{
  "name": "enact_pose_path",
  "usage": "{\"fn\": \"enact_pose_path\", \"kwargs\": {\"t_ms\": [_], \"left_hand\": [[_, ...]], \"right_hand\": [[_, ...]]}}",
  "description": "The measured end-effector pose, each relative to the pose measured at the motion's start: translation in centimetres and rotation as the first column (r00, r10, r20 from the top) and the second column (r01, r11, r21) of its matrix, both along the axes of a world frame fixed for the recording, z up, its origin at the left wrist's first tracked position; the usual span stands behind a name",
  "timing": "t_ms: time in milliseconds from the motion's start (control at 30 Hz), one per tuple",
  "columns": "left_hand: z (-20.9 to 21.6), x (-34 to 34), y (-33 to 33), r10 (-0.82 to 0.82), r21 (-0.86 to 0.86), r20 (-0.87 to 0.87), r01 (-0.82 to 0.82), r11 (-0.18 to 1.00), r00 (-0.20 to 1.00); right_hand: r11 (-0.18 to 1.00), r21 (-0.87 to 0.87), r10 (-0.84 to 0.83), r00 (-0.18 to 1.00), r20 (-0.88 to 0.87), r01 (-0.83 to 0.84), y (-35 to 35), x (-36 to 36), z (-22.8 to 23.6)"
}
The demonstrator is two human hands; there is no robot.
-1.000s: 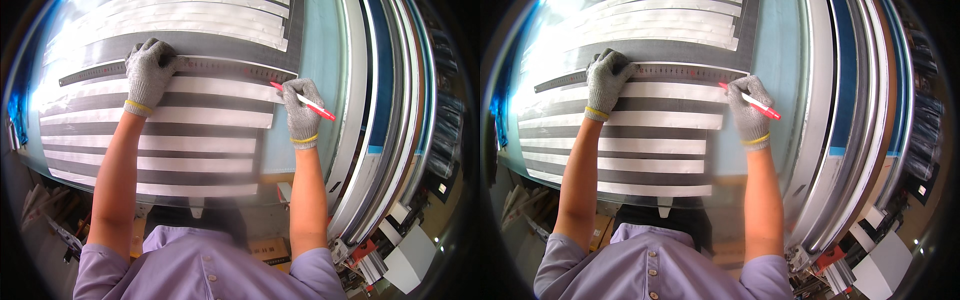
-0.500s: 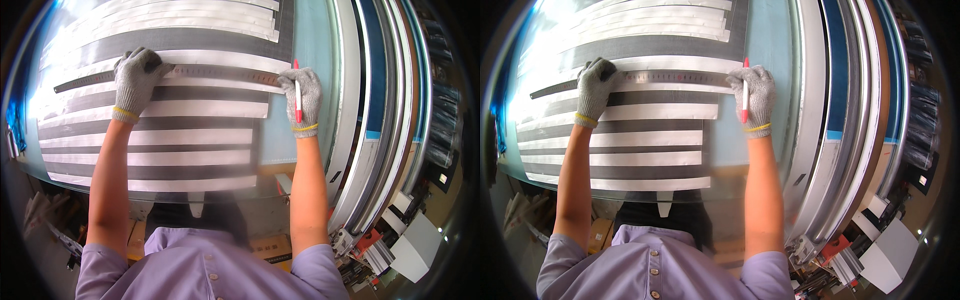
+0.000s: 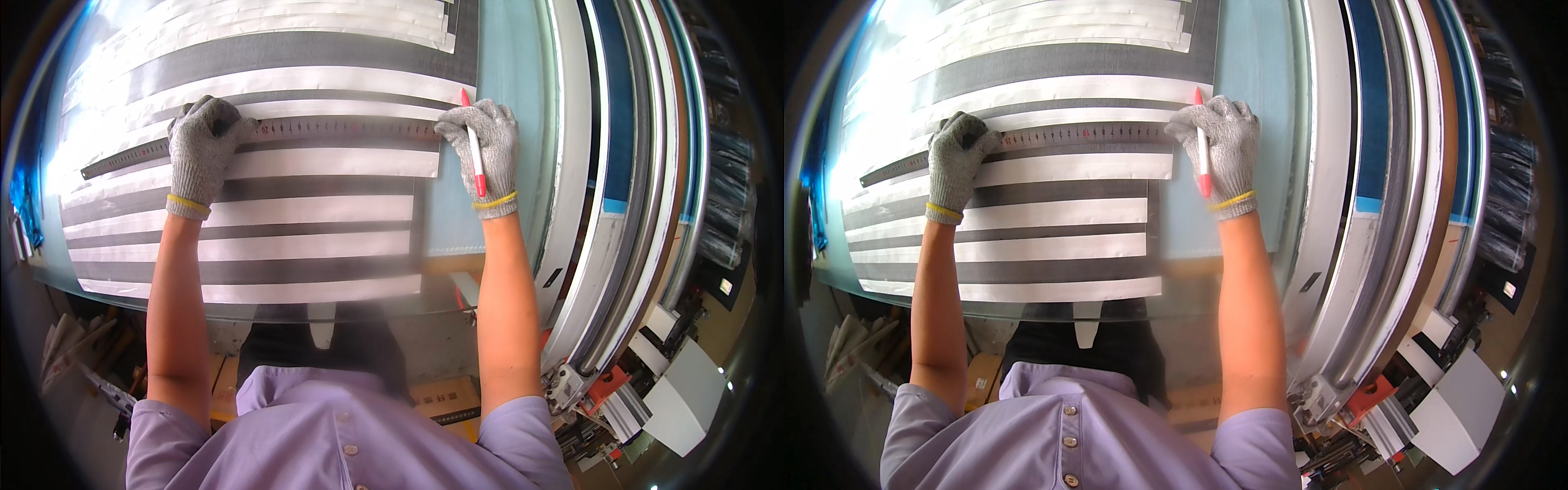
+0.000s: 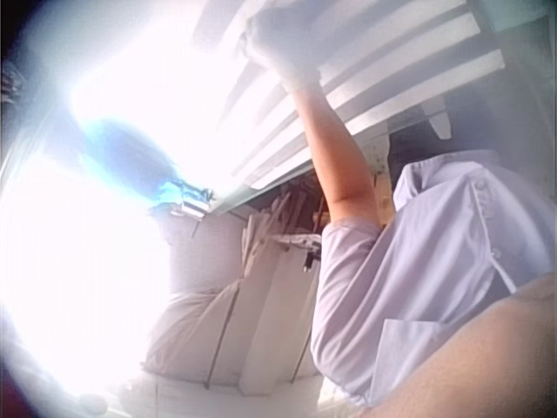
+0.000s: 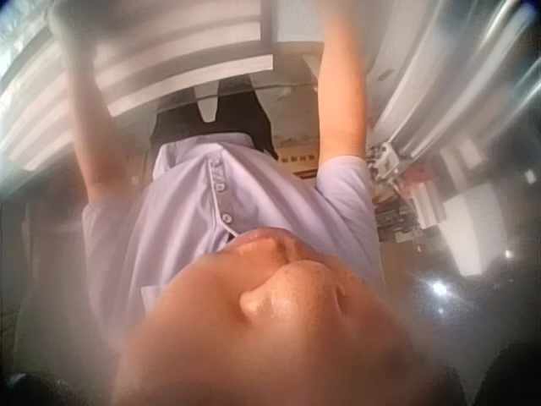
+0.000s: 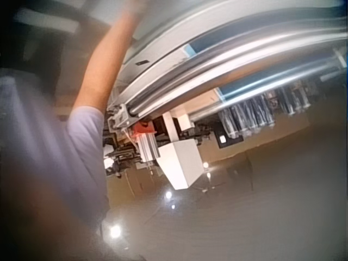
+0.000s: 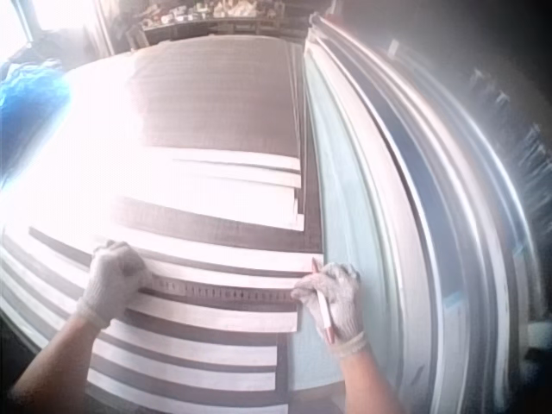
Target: The person marks a large sheet of material with white stripes using a ruler and a red marker. They then use a utility knife to cut along the marked lines, separating the material into strips.
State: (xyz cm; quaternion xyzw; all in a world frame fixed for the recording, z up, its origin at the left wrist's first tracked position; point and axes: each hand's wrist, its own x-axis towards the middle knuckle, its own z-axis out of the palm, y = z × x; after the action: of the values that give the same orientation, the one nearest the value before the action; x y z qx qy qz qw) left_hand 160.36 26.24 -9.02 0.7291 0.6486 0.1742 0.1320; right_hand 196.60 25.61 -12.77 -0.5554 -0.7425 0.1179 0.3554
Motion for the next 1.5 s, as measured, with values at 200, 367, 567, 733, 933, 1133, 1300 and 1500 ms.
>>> {"fn": "enact_pose_path", "kwargs": {"t_ms": [200,367,567,733,933,1133,1300,1500], "left_hand": [[0.1,0.3,0.1,0.041,-0.025,0.046,-0.04,0.999,0.998],[-0.4,0.3,-0.2,0.016,0.05,0.015,-0.017,0.999,1.0],[-1.1,0.1,-0.3,0.018,0.113,-0.024,-0.015,0.993,1.0],[-1.3,0.1,-0.4,0.035,0.101,-0.009,-0.034,0.994,0.999],[-1.0,0.4,-0.5,0.004,0.15,-0.068,0.006,0.989,0.998],[-1.0,0.5,-0.4,0.064,0.084,-0.04,-0.06,0.995,0.997],[-1.0,0.5,-0.5,0.061,0.109,-0.068,-0.054,0.993,0.996],[-1.0,0.4,-0.5,0.031,0.133,-0.058,-0.024,0.991,0.998]], "right_hand": [[1.0,-0.008,0.01,1.0,0.016,-0.01,-0.1,-0.2,0.4],[1.0,0.009,0.018,1.0,-0.019,-0.017,-0.2,-0.3,0.4],[1.0,-0.002,0.018,1.0,0.007,-0.018,-0.1,-0.3,0.5],[1.0,-0.007,0.022,1.0,-0.01,-0.022,-0.1,-0.3,0.6],[0.999,-0.004,0.052,0.998,0.037,-0.052,-0.2,-0.2,1.0],[0.986,-0.071,-0.163,0.781,-0.602,0.151,-3.5,-1.7,1.1],[0.968,-0.247,-0.124,0.752,-0.648,-0.053,-5.9,-4.3,1.8],[0.971,-0.237,-0.102,0.841,-0.531,-0.031,-4.5,-4.7,1.2]]}}
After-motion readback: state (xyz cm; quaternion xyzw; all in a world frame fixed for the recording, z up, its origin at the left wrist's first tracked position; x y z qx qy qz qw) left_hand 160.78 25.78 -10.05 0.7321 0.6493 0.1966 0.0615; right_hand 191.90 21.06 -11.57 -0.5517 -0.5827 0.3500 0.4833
